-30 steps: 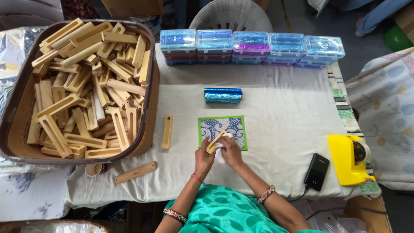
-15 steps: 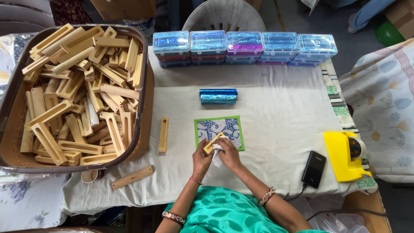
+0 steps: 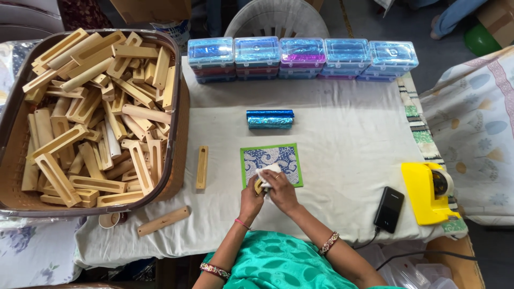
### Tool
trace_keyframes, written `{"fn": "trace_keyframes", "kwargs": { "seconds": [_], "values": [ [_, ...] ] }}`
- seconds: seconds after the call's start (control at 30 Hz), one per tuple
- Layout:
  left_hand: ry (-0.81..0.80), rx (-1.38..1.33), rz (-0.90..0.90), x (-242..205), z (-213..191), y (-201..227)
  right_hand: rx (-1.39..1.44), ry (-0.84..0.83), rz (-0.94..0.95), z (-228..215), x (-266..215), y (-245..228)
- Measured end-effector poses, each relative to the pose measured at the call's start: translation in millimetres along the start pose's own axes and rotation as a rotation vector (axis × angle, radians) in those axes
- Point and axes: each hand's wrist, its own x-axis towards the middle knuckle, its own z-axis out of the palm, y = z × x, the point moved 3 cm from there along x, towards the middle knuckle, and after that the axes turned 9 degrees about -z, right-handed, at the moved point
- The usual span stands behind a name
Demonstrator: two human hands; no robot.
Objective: The recorder cleans, wraps, and prepares small wooden block assemblies at a workshop station.
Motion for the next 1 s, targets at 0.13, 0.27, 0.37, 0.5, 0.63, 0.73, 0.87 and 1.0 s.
{"fn": "trace_keyframes", "kwargs": {
  "seconds": [0.13,0.27,0.37,0.5,0.63,0.73,0.87,1.0],
  "values": [
    [-0.069,-0.277,-0.102,2,1,-13,-0.076,-0.042,0.119,23,-2,51],
    [-0.122,-0.484,-0.212,8,4,-22,-0.071,-0.026,0.19,35,-8,64],
    [-0.074,-0.328,-0.085,6,-1,-6,0.012,0.027,0.089,22,-10,30],
    [-0.04,-0.095,0.055,-9,-14,41,0.15,0.004,0.017,-2,-5,-20],
    [-0.056,-0.034,0.017,-6,-4,26,0.048,-0.012,0.052,-3,-5,3],
    [-0.048,-0.087,0.046,3,11,-12,-0.059,-0.046,0.114,-1,-1,29],
    [-0.034,-0.342,-0.045,10,13,-29,-0.145,-0.083,0.217,7,5,60],
    [0.018,-0.444,-0.235,8,4,-21,-0.156,-0.068,0.304,15,3,71]
  ]
}}
